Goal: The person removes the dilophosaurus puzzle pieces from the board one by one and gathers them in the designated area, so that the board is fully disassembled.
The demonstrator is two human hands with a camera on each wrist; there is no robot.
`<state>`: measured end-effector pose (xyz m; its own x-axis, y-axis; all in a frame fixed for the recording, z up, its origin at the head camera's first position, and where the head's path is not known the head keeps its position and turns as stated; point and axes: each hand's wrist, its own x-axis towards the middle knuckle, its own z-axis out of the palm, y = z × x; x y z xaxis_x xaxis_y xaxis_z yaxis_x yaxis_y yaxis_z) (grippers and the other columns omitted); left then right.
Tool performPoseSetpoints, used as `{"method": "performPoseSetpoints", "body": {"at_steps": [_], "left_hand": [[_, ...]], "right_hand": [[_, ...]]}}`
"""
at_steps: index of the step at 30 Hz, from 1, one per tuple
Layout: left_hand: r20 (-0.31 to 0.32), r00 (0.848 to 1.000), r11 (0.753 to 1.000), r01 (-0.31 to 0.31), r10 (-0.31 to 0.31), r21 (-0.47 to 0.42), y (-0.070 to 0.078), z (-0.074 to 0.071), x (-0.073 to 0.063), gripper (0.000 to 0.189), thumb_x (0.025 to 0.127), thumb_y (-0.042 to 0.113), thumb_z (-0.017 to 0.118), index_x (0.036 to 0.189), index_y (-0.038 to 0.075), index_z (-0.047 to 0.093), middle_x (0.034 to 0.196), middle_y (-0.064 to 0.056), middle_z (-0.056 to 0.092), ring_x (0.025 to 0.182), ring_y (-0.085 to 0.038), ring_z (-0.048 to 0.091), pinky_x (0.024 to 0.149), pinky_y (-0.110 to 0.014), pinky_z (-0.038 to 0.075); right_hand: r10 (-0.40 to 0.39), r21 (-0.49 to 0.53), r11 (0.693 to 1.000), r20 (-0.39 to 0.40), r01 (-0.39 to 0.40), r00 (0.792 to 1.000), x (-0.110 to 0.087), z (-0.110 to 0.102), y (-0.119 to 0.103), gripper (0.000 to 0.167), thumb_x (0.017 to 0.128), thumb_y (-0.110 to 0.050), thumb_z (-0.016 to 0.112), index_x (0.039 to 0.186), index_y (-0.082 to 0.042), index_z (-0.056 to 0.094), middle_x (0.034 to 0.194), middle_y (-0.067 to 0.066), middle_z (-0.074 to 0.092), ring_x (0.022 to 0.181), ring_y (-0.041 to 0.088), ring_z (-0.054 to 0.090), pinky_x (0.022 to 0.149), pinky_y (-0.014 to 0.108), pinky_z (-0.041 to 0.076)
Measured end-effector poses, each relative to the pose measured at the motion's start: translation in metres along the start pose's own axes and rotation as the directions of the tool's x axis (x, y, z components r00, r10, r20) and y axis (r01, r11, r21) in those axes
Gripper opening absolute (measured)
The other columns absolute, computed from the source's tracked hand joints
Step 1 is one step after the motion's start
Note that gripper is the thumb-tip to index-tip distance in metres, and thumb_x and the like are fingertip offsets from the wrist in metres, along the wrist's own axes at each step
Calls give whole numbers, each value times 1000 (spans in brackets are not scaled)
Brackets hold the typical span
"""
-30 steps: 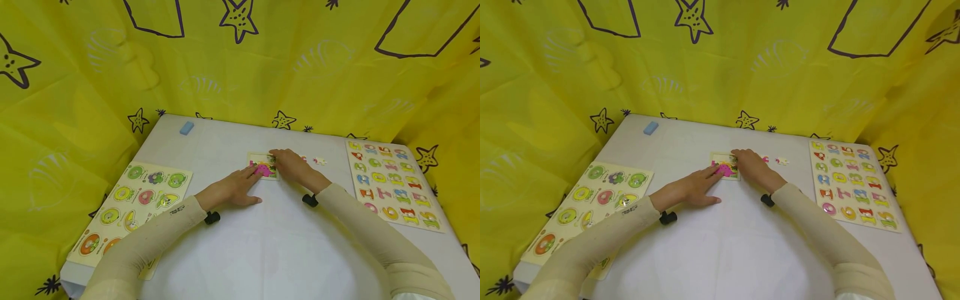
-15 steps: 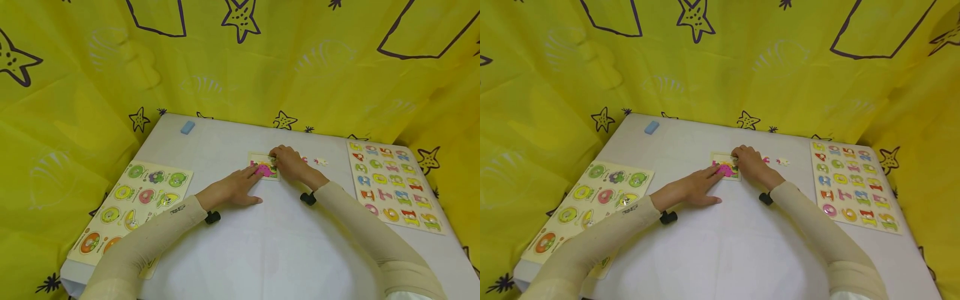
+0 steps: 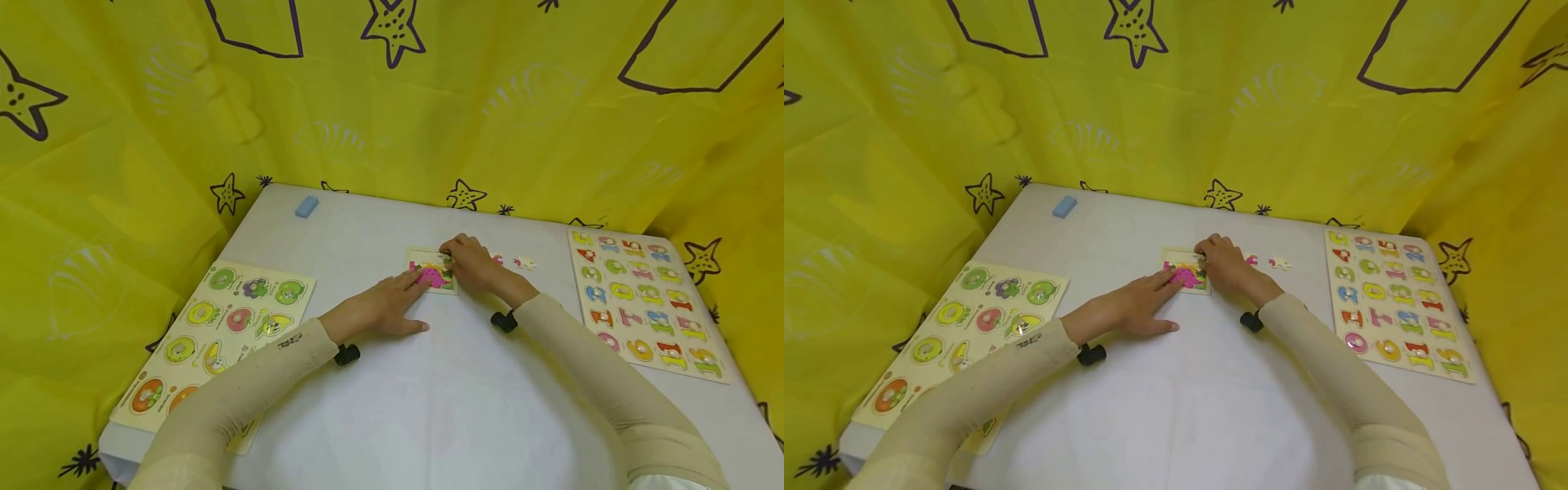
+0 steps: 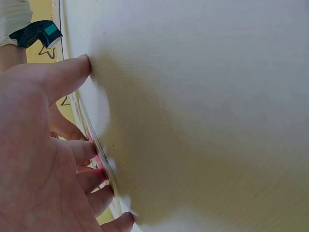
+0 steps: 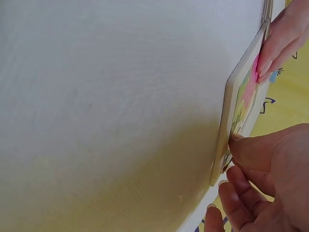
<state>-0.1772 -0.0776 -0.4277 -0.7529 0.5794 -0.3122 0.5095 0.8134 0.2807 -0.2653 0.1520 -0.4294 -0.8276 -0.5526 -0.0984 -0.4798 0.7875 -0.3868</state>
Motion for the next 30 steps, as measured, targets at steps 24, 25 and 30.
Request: {"method": "performPoseSetpoints", "body": {"at_steps": [24,25,30], "left_hand": [[2,1000,1000,3,-3,2,1,-2,-1,93,101,63,58,171,18,15,179,-7,7,165,-25,8,133,-47,17],[4,1000,1000,4,-4,3,1,-2,-1,93,101,63,58,171,18,15,179,-8,7,165,-25,8,133,-47,17],[11,1000,1000,7,-7,0,2,-4,-1,94,101,62,58,171,17,16,179,-8,8,165,-26,8,132,-47,18]], "right_hand": [[99,115,988,37,-103,994,4,-11,1,31,107,-14,61,137,-9,55,131,23,55,122,41,54,109,62,42],[96,128,987,41,-100,995,4,-11,2,30,107,-13,60,137,-9,55,131,23,55,121,41,54,108,61,43],[44,183,982,25,-47,999,3,-14,6,24,108,-10,57,132,-8,57,122,22,57,114,39,57,104,57,47]]}}
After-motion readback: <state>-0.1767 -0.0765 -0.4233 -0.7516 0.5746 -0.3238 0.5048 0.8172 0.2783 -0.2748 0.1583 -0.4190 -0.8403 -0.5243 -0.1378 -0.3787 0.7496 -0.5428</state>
